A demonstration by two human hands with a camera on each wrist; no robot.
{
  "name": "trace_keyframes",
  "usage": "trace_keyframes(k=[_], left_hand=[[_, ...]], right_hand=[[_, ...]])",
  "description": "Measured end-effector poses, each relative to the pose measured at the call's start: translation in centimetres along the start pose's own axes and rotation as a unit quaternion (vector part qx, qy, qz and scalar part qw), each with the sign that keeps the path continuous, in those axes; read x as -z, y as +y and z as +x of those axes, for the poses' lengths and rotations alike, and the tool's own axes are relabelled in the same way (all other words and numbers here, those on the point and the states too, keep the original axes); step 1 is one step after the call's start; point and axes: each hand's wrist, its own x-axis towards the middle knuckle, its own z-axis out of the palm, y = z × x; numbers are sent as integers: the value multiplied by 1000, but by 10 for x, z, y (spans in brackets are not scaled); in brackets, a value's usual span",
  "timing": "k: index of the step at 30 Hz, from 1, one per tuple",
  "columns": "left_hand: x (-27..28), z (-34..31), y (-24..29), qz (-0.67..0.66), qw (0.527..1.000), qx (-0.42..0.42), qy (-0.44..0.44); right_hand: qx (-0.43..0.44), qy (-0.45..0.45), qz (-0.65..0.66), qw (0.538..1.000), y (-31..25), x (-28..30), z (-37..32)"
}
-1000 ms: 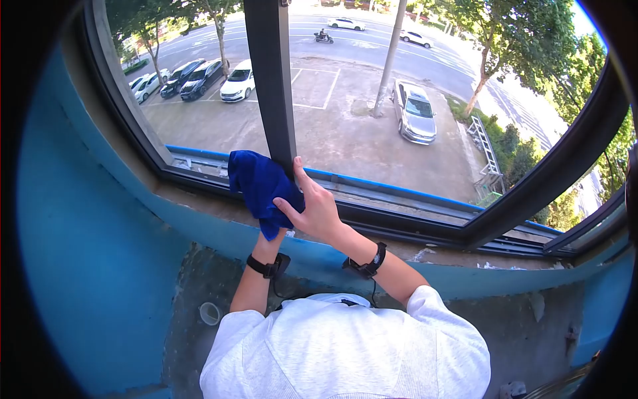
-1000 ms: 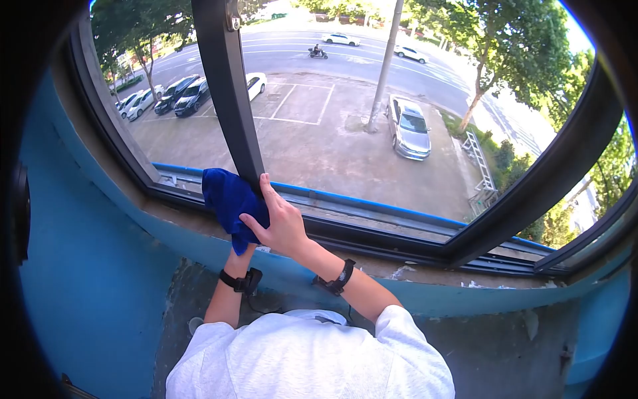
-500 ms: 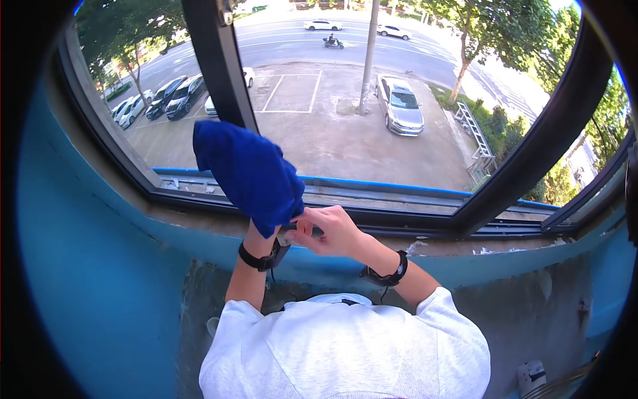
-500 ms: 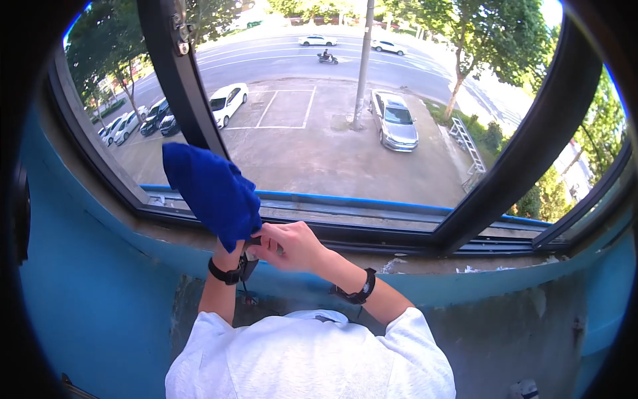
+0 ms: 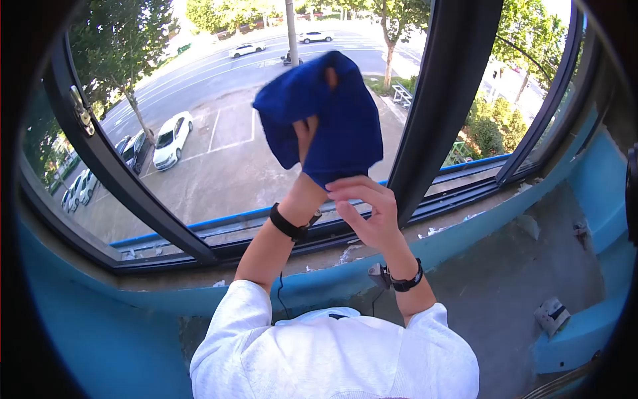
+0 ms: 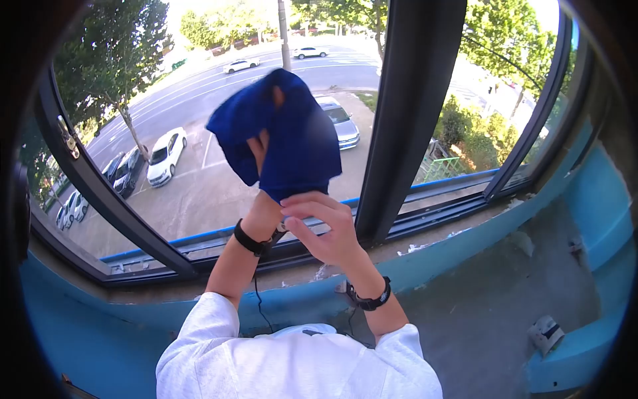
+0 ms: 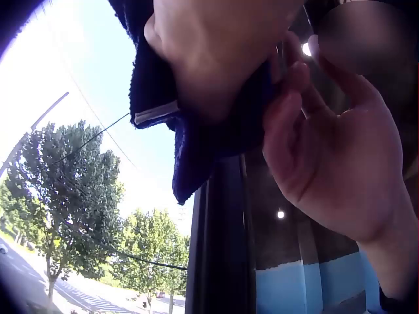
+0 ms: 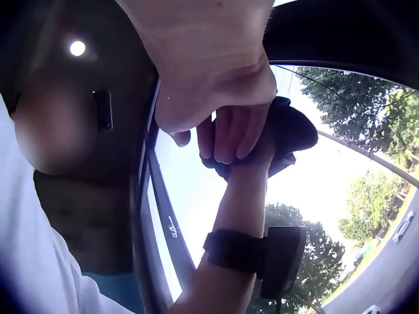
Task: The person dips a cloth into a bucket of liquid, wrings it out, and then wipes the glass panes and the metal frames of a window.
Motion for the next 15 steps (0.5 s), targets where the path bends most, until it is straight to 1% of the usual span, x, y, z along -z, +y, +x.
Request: trace_keyframes(k=[1,3,4,5,6,7,8,9,10,11,12,13,15], left_hand=[[13,6,8,-84,996,14,6],[40,3,18,-250,967,42,17],[43,15,23,-328,943,56,25],[38,13,40,-326,943,63,29],[30,-5,64,-307,950,42,32],[29,-20,78,-285,958,20,34],[42,-27,69,-357,934,-3,-19],[54,-33,58,-424,902,-25,-72],[55,-43,57,-416,906,-23,-71],[54,-54,56,-483,872,-15,-76],[53,-64,54,-549,832,-7,-83],[50,-72,51,-542,836,-6,-87],[47,-86,41,-571,814,8,-111]], right_hand=[[4,-3,-6,1000,3,12,-7],[-115,-27,99,988,7,36,-23],[-150,-42,107,982,7,44,-30],[-187,-29,97,977,8,49,-37],[-208,-10,81,975,13,53,-45],[-229,10,67,971,22,55,-55],[-223,7,70,972,30,54,-68],[-267,49,66,960,40,52,-81],[-310,91,64,944,45,48,-87],[-305,87,70,946,47,42,-92],[-315,120,90,937,45,32,-94],[-327,153,109,926,43,22,-92],[-330,159,113,924,34,5,-90]])
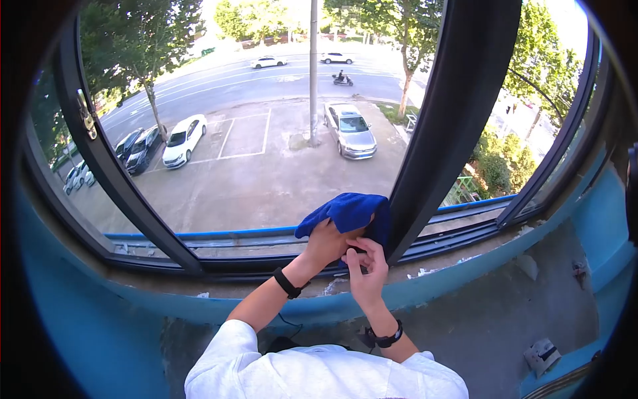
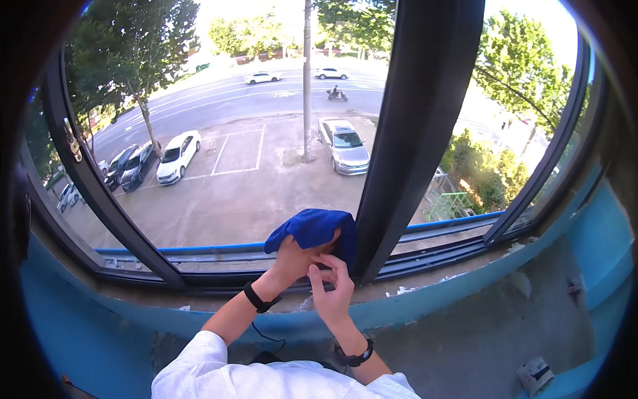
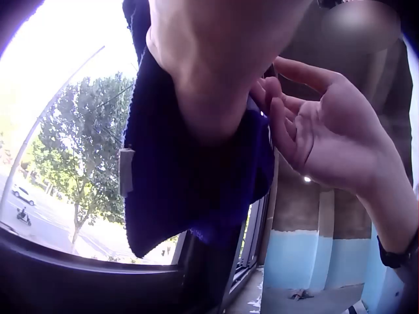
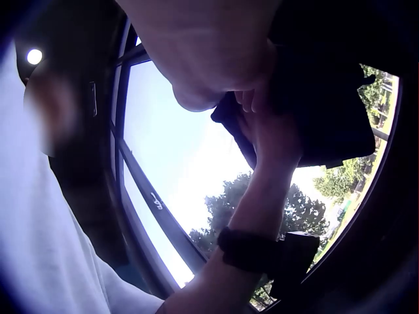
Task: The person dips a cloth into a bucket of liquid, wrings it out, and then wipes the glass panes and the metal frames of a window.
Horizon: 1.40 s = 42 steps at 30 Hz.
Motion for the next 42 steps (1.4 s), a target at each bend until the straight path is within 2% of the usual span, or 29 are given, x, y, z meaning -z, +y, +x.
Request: trace_keyframes(k=[2,3,5,10,12,13,14,15,16,18,19,20,22,26,28,29,31,32,34,37,39,40,42], left_hand=[[12,-11,-11,39,999,14,24],[23,-14,-18,75,996,22,51],[50,-17,-35,97,992,42,74],[122,-42,-93,135,970,100,175],[146,-63,-119,166,961,106,195],[158,-74,-130,183,951,150,201],[168,-87,-139,198,939,192,205],[175,-103,-144,204,932,263,144],[178,-114,-153,206,931,264,145],[177,-134,-171,249,917,233,208],[179,-142,-171,232,925,248,172],[179,-149,-174,232,925,249,171],[171,-160,-179,277,923,200,178],[122,-202,-184,191,941,243,141],[96,-216,-182,140,928,277,205],[89,-221,-177,171,930,276,170],[66,-223,-166,165,933,259,189],[52,-222,-161,163,931,247,213],[32,-211,-146,175,935,227,209],[5,-187,-106,120,947,224,194],[-15,-165,-73,34,948,300,96],[-28,-153,-61,33,948,302,95],[-54,-122,-42,110,967,175,148]], right_hand=[[195,12,-140,971,-3,-21,-4],[191,11,-138,972,-10,-34,-4],[315,30,-235,919,-27,-63,-2],[339,21,-243,909,-17,-155,-6],[401,59,-362,840,-15,-193,-10],[420,65,-381,821,-7,-209,-7],[422,61,-378,822,-4,-223,-4],[420,40,-381,822,-3,-236,1],[418,21,-385,823,-1,-248,5],[426,0,-367,827,14,-273,9],[434,13,-346,831,20,-287,8],[443,25,-326,835,25,-297,7],[449,27,-340,826,40,-305,5],[480,39,-350,803,87,-299,-2],[490,-10,-371,788,105,-286,-7],[496,-9,-368,787,114,-279,-9],[498,3,-372,784,125,-262,-11],[505,11,-372,779,130,-250,-11],[495,19,-376,783,137,-222,-9],[484,11,-366,795,142,-169,0],[467,11,-369,804,142,-126,11],[456,10,-372,808,140,-104,17],[427,21,-369,825,131,-65,29]])
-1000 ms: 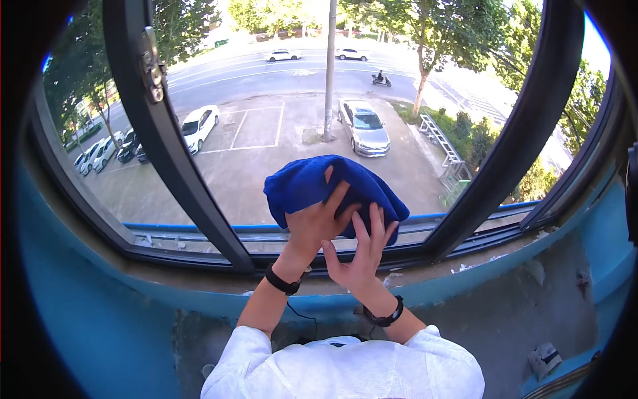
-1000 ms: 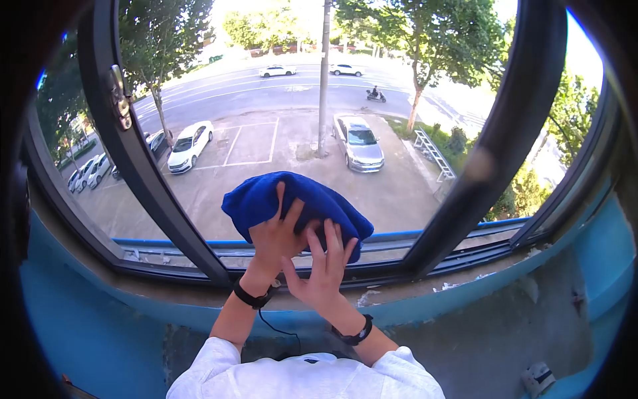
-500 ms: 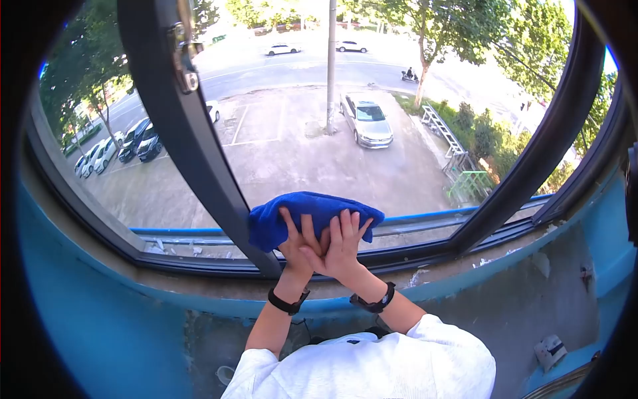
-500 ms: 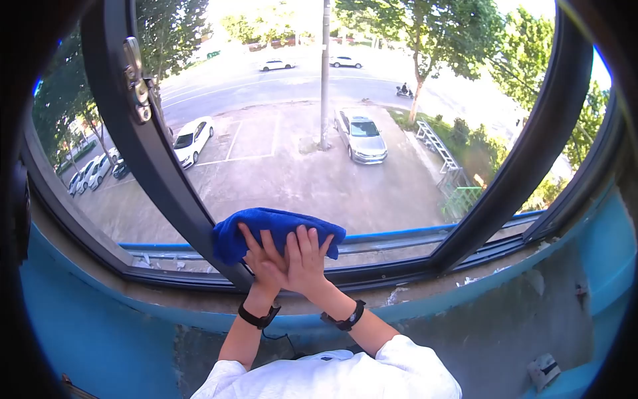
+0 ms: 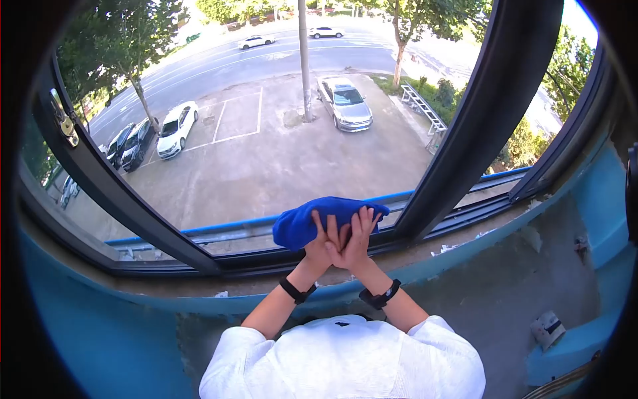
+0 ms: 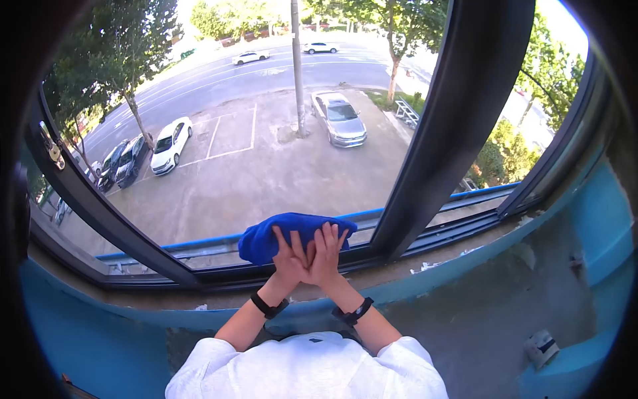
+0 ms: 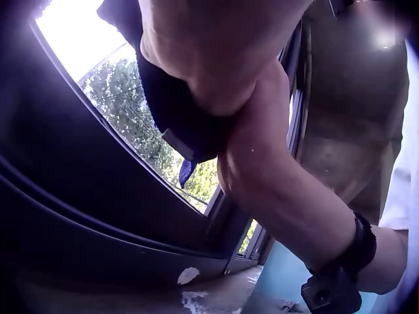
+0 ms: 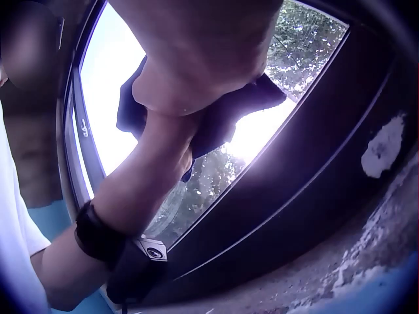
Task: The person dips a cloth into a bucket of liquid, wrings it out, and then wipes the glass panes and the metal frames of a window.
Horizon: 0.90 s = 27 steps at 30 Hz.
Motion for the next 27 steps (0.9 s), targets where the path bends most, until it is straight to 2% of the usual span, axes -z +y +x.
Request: trace_keyframes(k=[1,3,4,6,7,9,12,16,19,20,24,27], left_hand=[[-3,16,16,0,1000,6,1],[9,61,47,-6,995,-100,28],[12,77,60,-73,995,-58,36],[27,115,71,-146,987,-56,26],[38,133,70,-141,988,-52,26],[60,169,61,-148,986,-75,8],[100,212,35,-17,990,-100,95],[158,224,-17,112,988,-9,106],[185,206,-83,158,979,65,111],[177,195,-119,94,982,74,145],[197,200,-149,136,975,73,159],[202,207,-155,162,968,79,175]], right_hand=[[-18,5,0,1000,11,14,6],[-47,9,-9,999,27,39,25],[-46,13,-15,999,31,50,40],[-64,27,-9,998,28,67,77],[-62,24,-3,998,22,71,96],[-56,79,-8,995,8,71,135],[-24,114,0,993,-17,51,180],[29,129,-14,991,-83,3,224],[61,108,6,992,-142,-41,231],[74,118,23,990,-162,-58,232],[94,77,37,992,-227,-105,215],[72,56,-19,996,-239,-114,211]])
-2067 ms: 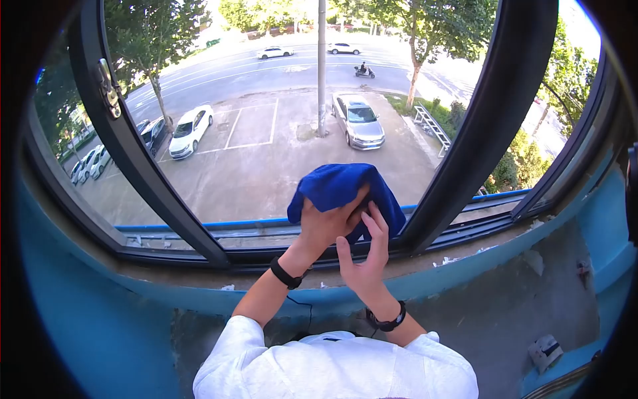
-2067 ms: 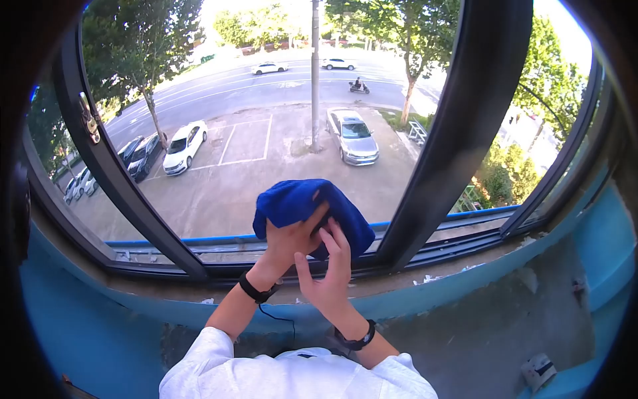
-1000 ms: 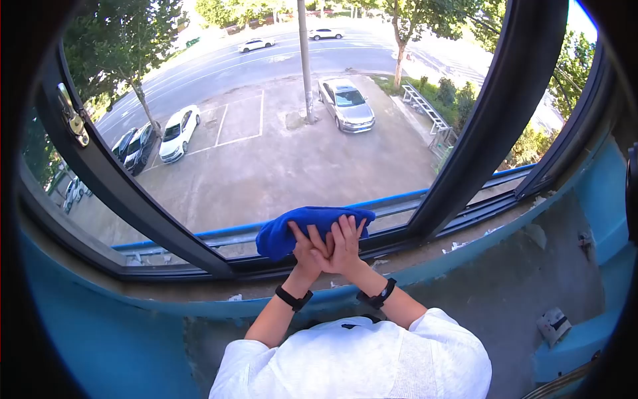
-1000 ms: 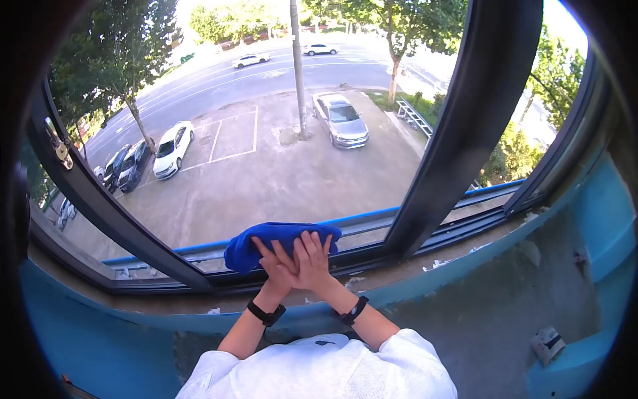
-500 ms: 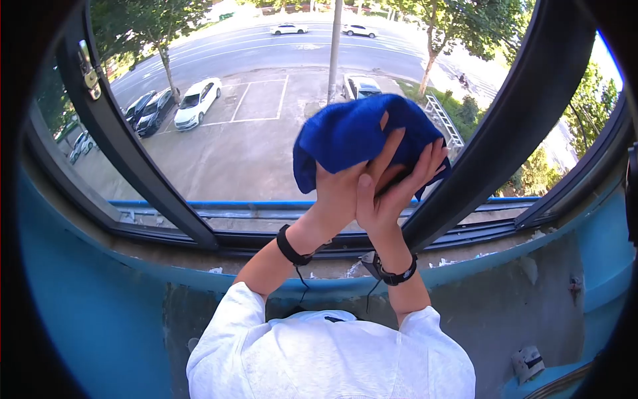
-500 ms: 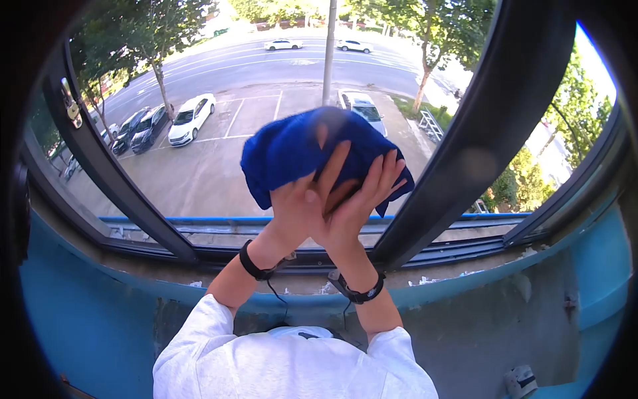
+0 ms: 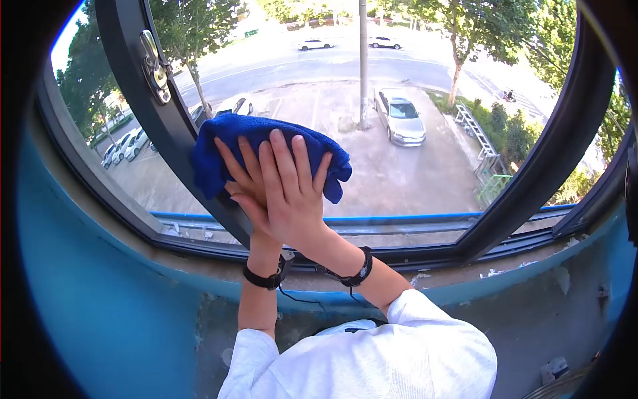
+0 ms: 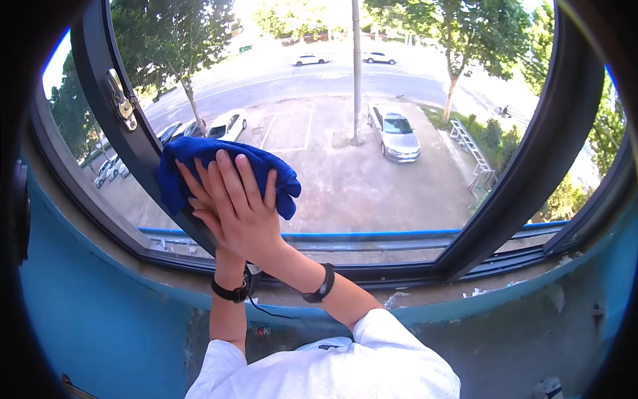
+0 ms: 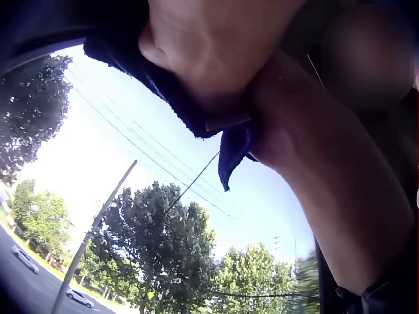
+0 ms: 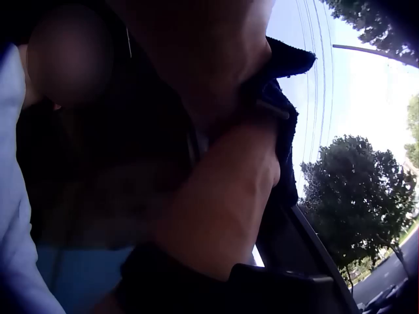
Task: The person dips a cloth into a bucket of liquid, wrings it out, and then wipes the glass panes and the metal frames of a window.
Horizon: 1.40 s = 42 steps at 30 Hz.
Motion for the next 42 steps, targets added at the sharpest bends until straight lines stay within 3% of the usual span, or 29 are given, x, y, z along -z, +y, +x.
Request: trace_keyframes(k=[4,6,10,14,18,20,23,25,27,28,30,31,33,35,38,42], left_hand=[[-4,1,22,19,1000,13,14],[-7,-6,47,14,1000,19,8],[-11,-25,114,-12,999,38,-13],[-20,-22,216,21,998,-56,-30],[-38,-42,286,-95,991,-72,-59],[-58,-55,293,-374,925,-61,-26],[-51,-55,274,-418,900,-89,-83],[-42,-52,254,-342,928,-113,-89],[-35,-46,229,-185,967,-154,-82],[-33,-44,212,-171,971,-147,-81],[-28,-38,168,-330,940,-21,-86],[-19,-31,147,-315,946,-16,-82],[10,-19,110,-13,995,1,-95],[41,2,69,5,979,103,-174],[51,10,30,16,984,74,-164],[63,-2,22,8,987,34,-157]], right_hand=[[16,-39,-17,999,25,14,-1],[18,71,102,992,53,39,6],[-17,53,37,998,119,96,11],[-33,58,10,998,203,158,6],[-86,52,-35,994,260,209,-18],[-84,46,-53,994,270,218,-29],[-88,50,-68,993,263,208,-36],[-95,82,-51,991,248,192,-34],[-95,86,-13,992,227,171,-27],[-80,86,-17,993,212,158,-23],[-50,82,-12,995,183,128,-16],[-46,79,6,996,162,111,-8],[-35,99,39,994,112,80,6],[-14,63,61,996,66,50,18],[41,47,141,988,9,4,22],[-20,40,145,988,-15,3,16]])
